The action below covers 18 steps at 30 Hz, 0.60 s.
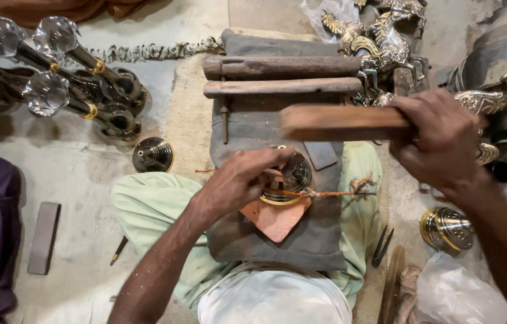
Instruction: The person sits on the floor holding a small chisel-like punch against a brass ornamental object and repeatedly strikes the punch with a wooden mallet to shape its surface, repositioning the punch and rotating the object between strikes, then sets the mallet aside and handles a flat stone tool.
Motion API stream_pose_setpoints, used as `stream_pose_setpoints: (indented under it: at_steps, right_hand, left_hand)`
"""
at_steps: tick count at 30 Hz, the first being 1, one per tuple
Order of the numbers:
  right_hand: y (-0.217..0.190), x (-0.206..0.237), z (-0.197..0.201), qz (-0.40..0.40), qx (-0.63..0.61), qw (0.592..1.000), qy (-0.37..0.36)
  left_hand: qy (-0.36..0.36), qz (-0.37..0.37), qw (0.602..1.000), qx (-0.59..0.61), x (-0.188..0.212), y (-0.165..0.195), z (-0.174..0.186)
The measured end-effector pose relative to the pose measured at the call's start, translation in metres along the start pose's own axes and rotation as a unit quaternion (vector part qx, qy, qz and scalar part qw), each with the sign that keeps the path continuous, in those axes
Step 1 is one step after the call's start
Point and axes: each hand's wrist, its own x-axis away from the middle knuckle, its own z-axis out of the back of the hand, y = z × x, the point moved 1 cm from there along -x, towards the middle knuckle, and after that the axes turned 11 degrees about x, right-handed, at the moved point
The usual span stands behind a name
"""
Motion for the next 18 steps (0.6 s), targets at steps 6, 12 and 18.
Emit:
stream_pose_setpoints:
  at_steps: [6,12,18]
  right_hand:
    - [0.006,0.01,-0.014,-0.017,-0.004,1.0,0.023]
    - [0.017,-0.015,-0.004,0.023,0.068,0.987,-0.142]
    - [-0.003,-0.065,0.014,0.097,0.155,0.945,-0.27]
  left_hand:
    - [-0.026,0.022,0.999,-0.029,-0.004,0.002,0.001]
    - [0.082,0.011,0.996,0.023,0.005,0.003,-0.004]
    - [0.208,0.071,0.974,0.054,0.017,-0.002,-0.02]
